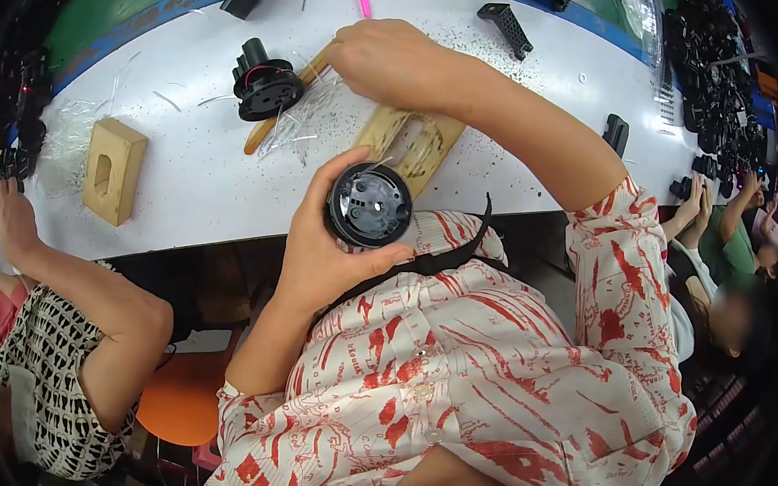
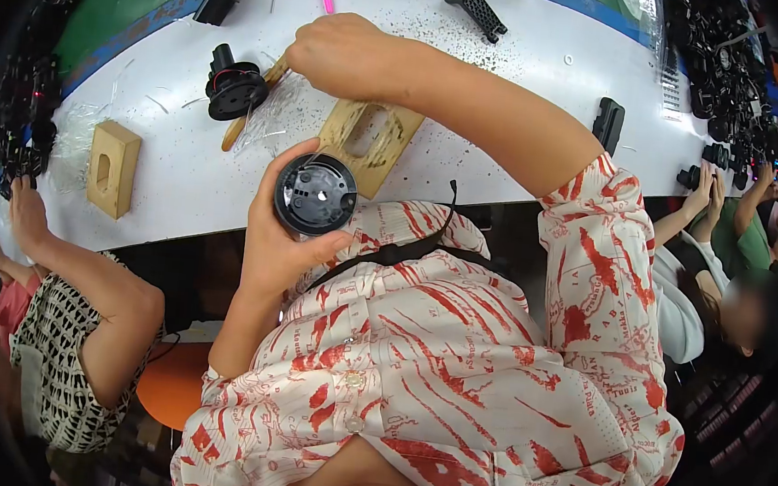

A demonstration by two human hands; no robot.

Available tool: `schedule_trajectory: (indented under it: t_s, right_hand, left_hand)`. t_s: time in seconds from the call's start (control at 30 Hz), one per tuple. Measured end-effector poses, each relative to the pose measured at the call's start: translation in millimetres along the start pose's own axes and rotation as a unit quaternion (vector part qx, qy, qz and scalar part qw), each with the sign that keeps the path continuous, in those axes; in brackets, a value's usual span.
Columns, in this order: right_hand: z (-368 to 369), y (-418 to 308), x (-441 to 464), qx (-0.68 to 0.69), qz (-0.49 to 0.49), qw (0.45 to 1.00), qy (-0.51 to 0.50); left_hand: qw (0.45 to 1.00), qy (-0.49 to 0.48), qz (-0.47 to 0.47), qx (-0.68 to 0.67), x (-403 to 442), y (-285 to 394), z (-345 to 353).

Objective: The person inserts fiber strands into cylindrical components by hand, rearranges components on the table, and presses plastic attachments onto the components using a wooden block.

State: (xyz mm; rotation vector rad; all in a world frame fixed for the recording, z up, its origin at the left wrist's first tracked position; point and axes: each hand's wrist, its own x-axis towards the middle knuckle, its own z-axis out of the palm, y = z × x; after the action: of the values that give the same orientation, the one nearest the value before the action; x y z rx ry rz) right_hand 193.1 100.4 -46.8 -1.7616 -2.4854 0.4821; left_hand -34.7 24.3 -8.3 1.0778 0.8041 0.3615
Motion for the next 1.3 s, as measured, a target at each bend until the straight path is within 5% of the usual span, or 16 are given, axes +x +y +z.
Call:
schedule_trajectory:
  t_s: [0.2, 0.4, 0.57, 0.8, 1.3]
  right_hand:
    - [-19.9, 6.7, -10.5, -0.02, -0.055, 0.996, 0.071]
    - [-63.0, 13.4, -28.9, 0.071, 0.019, 0.995, 0.068]
    - [-56.3, 4.1, -67.4, 0.193, -0.009, 0.961, 0.196]
    - [-49.6, -61.3, -116.1, 0.319, -0.088, 0.923, 0.197]
    - [-43.4, -84.8, -126.4, 0.257, -0.068, 0.939, 0.217]
  left_hand:
    - [0.996, 0.009, 0.011, -0.089, 1.1, 7.0, -1.2]
    - [0.994, 0.013, 0.014, -0.111, 4.0, 9.4, 4.9]
    - [0.997, 0.034, 0.06, -0.039, 5.1, 7.3, 8.1]
    - [0.987, 0.079, 0.097, 0.098, 5.5, 10.1, 16.6]
    - [0.973, 0.131, 0.09, 0.167, 7.2, 8.4, 21.6]
